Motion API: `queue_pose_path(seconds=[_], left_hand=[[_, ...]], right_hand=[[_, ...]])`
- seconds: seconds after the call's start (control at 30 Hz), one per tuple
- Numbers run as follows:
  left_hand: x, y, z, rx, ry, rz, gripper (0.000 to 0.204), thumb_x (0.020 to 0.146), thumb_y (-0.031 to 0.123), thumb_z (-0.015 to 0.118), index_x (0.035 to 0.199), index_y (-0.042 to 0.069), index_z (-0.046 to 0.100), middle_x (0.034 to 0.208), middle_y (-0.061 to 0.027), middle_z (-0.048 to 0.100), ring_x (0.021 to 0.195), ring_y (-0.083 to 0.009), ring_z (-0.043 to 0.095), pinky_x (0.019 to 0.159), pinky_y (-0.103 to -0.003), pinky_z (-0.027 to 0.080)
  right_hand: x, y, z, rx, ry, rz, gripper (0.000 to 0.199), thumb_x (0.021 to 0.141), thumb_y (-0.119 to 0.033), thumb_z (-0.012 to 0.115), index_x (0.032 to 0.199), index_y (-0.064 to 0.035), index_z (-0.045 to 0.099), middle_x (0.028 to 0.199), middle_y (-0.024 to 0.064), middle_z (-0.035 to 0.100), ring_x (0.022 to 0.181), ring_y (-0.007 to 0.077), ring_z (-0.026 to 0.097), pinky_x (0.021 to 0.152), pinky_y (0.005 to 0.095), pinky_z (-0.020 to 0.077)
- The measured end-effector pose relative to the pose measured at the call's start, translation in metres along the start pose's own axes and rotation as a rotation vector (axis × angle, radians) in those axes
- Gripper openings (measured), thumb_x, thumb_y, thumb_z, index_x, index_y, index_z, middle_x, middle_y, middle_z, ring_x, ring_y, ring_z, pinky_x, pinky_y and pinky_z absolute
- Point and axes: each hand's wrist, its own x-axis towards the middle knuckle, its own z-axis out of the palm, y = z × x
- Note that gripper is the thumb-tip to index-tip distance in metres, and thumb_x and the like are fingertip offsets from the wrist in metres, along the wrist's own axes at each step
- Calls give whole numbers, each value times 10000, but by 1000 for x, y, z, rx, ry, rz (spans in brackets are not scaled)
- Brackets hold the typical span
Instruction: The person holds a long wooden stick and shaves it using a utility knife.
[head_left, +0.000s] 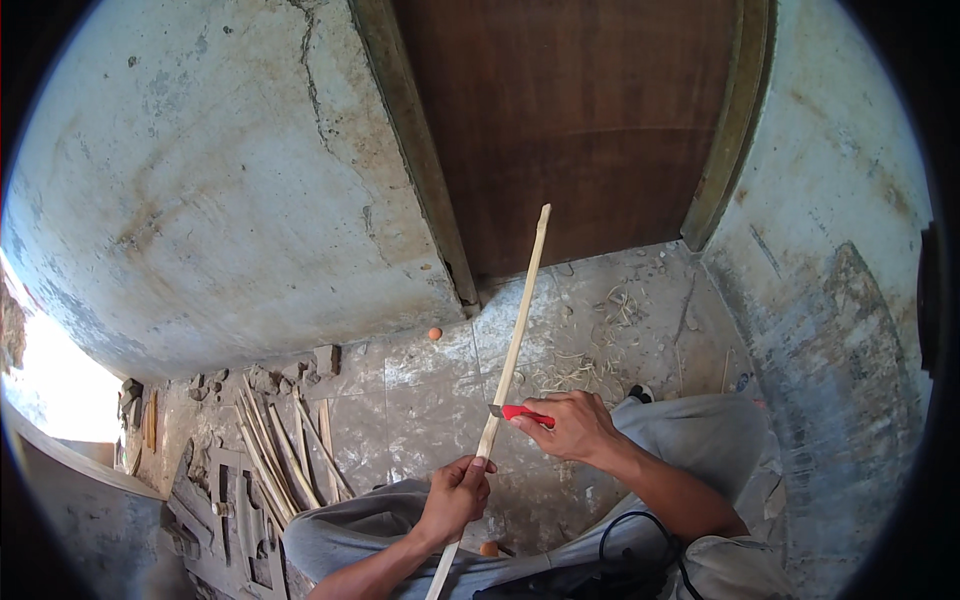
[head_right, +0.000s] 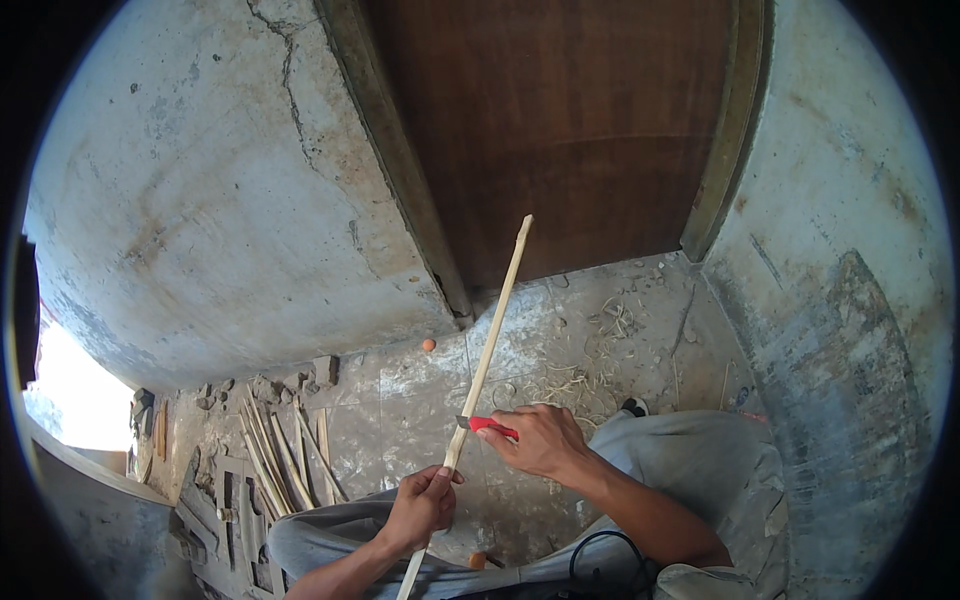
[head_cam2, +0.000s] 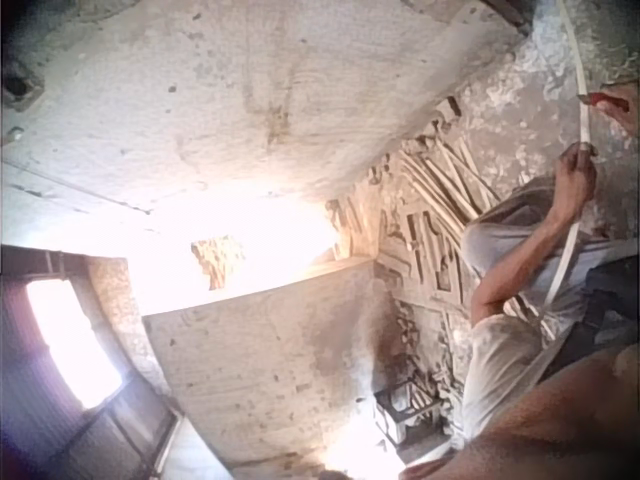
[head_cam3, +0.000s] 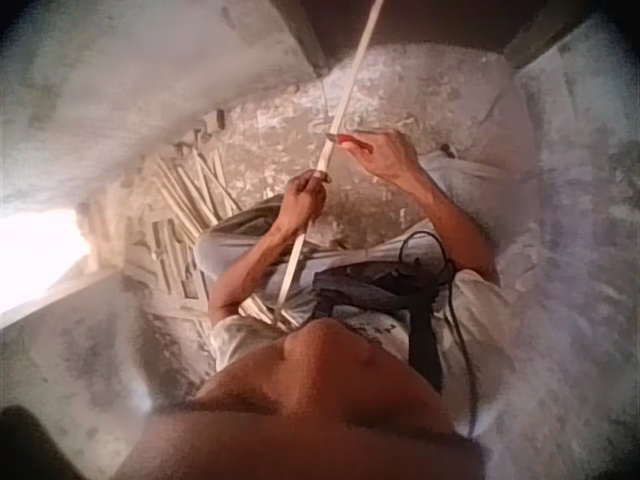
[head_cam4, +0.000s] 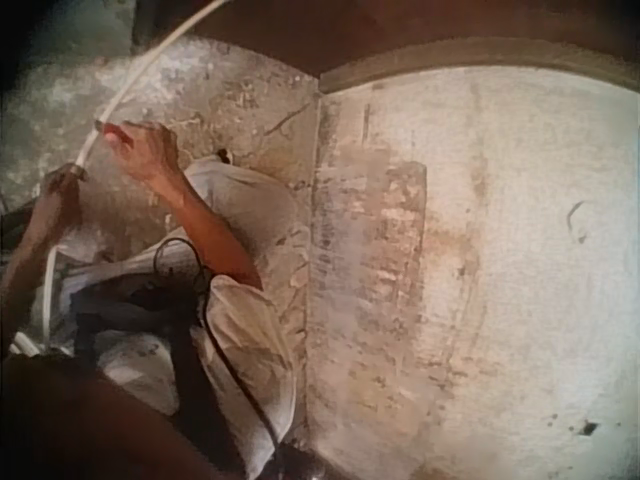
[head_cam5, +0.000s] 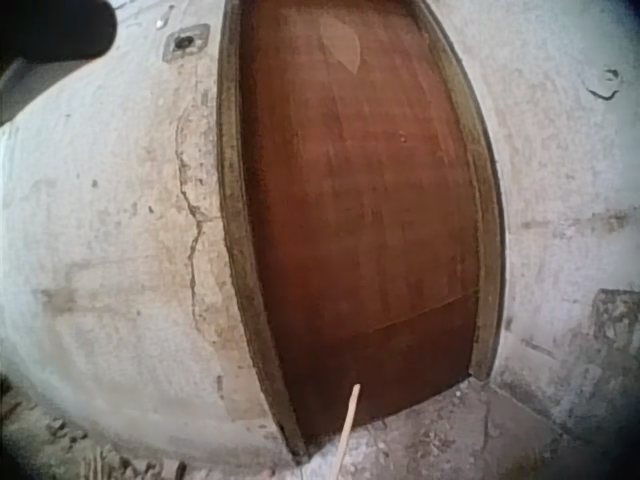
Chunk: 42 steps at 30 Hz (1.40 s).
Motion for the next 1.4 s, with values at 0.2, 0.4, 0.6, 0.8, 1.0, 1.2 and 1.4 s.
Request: queue_pose_path(seconds=[0.2, 0.4, 0.6, 0.8, 1.0, 1.2, 1.4], left_hand=[[1, 1, 1, 42, 13, 39, 274, 1094, 250, 440, 1025, 32, 593, 620, 28, 408, 468, -62, 315, 421, -254, 244], [-1, 4, 3, 70, 22, 42, 278, 1094, 256, 441, 1028, 30, 589, 633, 27, 407, 476, -59, 320, 425, -248, 251], [-6, -1, 5, 38, 34, 4, 277, 1093, 250, 444, 1033, 20, 586, 642, 24, 415, 482, -60, 321, 428, -246, 254], [-7, -1, 4, 114, 35, 64, 275, 1093, 239, 446, 1043, 5, 582, 644, 18, 423, 494, -62, 343, 430, -244, 271], [-14, -5, 7, 114, 7, 31, 267, 1090, 226, 450, 1038, -6, 572, 642, 19, 419, 493, -56, 352, 421, -241, 269], [-11, -6, 5, 176, 12, 85, 262, 1090, 220, 447, 1035, -10, 559, 625, 29, 399, 481, -49, 337, 416, -238, 266], [-18, -9, 6, 276, 4, 85, 292, 1091, 238, 449, 1038, -17, 580, 626, 28, 437, 489, -47, 380, 429, -242, 314]], right_hand=[[3, 2, 0, -4, 2, 19, 373, 922, -445, 655, 1041, -106, 753, 807, 134, 728, 708, 346, 710, 603, 449, 557], [4, 4, 4, -13, 20, 51, 382, 936, -459, 632, 1044, -113, 752, 798, 127, 725, 726, 337, 715, 602, 488, 541], [15, 18, 6, -17, 130, 23, 360, 899, -415, 701, 1014, -80, 767, 762, 147, 713, 678, 357, 699, 579, 445, 542], [22, 17, 0, -28, 153, 87, 365, 905, -406, 692, 998, -62, 774, 782, 175, 712, 698, 361, 707, 597, 442, 544], [33, 43, -12, -52, 179, 161, 375, 905, -416, 685, 980, -61, 776, 755, 184, 702, 702, 382, 697, 629, 455, 542], [36, 44, -8, -80, 223, 188, 382, 918, -437, 652, 1013, -90, 779, 765, 167, 716, 742, 379, 708, 679, 473, 546], [44, 64, -28, -60, 225, 383, 389, 935, -481, 605, 1031, -146, 779, 783, 144, 725, 792, 382, 709, 725, 499, 544]])
